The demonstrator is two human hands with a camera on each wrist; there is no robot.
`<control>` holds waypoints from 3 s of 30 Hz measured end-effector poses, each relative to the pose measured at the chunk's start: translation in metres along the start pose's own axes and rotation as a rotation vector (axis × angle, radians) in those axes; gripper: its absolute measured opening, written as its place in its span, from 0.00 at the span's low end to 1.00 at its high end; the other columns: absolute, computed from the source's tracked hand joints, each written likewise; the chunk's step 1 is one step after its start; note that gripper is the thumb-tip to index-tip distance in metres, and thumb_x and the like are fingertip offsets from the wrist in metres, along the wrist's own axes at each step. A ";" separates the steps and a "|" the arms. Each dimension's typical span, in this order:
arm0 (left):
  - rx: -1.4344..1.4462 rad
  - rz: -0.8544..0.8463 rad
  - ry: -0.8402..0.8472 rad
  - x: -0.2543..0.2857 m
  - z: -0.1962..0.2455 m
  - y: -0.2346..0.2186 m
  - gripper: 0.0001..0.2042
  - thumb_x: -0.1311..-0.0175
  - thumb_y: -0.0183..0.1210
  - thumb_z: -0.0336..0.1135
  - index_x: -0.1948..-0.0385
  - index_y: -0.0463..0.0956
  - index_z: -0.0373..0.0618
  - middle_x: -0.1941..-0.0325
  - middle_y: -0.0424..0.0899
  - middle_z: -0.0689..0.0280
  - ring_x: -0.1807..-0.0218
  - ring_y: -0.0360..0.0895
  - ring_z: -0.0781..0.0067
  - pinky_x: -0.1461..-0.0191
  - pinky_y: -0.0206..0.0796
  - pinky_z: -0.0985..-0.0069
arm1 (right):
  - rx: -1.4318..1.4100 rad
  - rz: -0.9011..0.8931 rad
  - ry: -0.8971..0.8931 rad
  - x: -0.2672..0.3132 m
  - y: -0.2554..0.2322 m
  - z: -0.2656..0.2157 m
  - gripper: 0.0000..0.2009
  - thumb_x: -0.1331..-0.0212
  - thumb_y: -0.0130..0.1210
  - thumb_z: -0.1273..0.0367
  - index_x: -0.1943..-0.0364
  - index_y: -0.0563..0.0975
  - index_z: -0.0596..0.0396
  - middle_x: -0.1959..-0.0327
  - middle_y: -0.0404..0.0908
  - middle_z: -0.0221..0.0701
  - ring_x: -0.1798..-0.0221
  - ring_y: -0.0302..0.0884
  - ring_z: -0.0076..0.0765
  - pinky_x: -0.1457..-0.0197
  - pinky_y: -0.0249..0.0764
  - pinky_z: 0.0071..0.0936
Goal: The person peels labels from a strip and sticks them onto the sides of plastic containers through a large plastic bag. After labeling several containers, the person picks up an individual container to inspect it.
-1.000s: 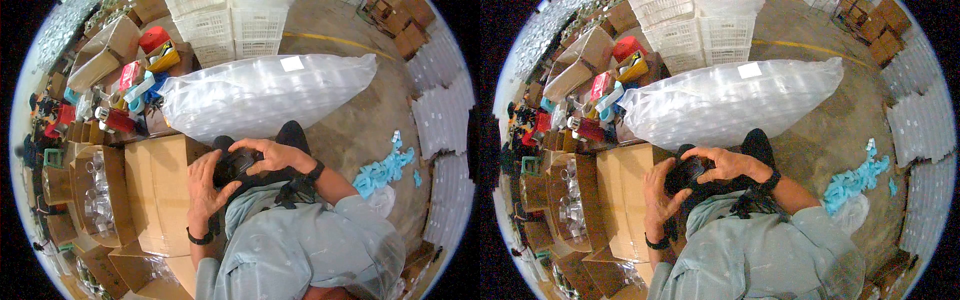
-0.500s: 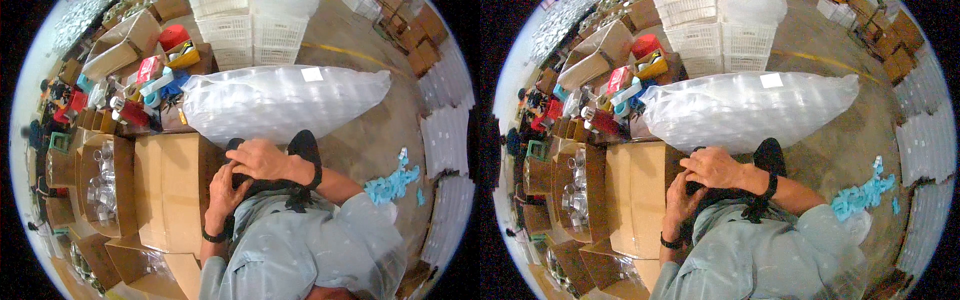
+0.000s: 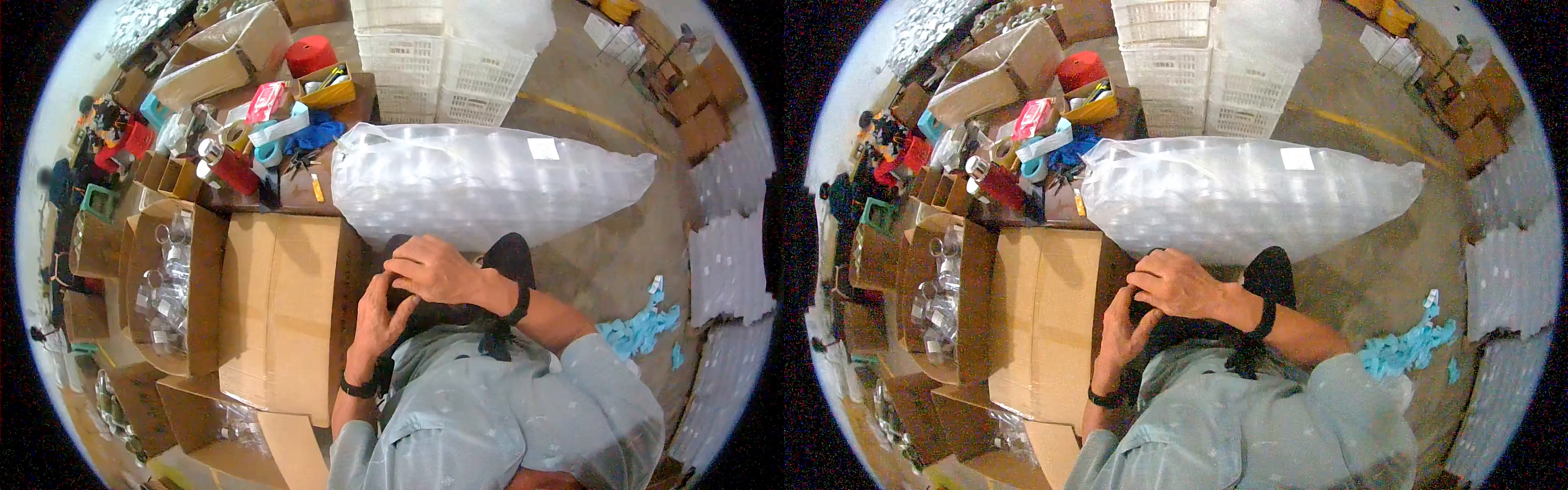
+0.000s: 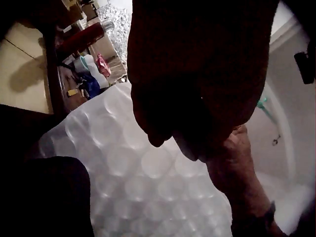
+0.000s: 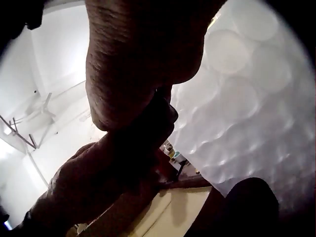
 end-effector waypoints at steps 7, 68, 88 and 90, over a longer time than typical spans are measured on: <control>0.072 0.159 -0.099 -0.001 -0.017 -0.030 0.27 0.42 0.67 0.37 0.42 0.69 0.35 0.49 0.77 0.49 0.47 0.77 0.49 0.45 0.70 0.64 | -0.128 0.152 0.004 -0.006 -0.027 0.003 0.17 0.48 0.64 0.72 0.53 0.78 0.57 0.53 0.79 0.40 0.50 0.78 0.49 0.46 0.75 0.41; -0.593 0.617 -0.318 -0.170 -0.348 -0.124 0.11 0.39 0.60 0.36 0.58 0.75 0.42 0.60 0.80 0.56 0.54 0.75 0.49 0.51 0.66 0.55 | 0.447 0.119 0.569 0.046 -0.131 0.149 0.18 0.44 0.58 0.68 0.50 0.75 0.59 0.36 0.70 0.45 0.30 0.60 0.59 0.28 0.56 0.50; -0.794 0.319 -0.466 -0.173 -0.312 -0.080 0.11 0.44 0.63 0.37 0.64 0.75 0.42 0.58 0.77 0.54 0.52 0.75 0.47 0.52 0.67 0.51 | 0.503 0.197 0.518 0.054 -0.130 0.151 0.19 0.45 0.61 0.64 0.50 0.77 0.56 0.38 0.71 0.39 0.30 0.60 0.53 0.30 0.59 0.48; -0.725 0.333 -0.447 -0.162 -0.338 -0.081 0.11 0.43 0.62 0.36 0.63 0.74 0.41 0.58 0.78 0.52 0.53 0.76 0.45 0.52 0.68 0.51 | 0.482 0.216 0.506 0.052 -0.131 0.150 0.18 0.44 0.61 0.64 0.50 0.77 0.55 0.38 0.72 0.37 0.30 0.61 0.52 0.30 0.59 0.47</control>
Point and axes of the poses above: each hand's wrist, its own x-axis away from the middle knuckle, its own y-axis out of the palm, z = x × y, the point moved 8 cm from there along -x, towards the middle knuckle
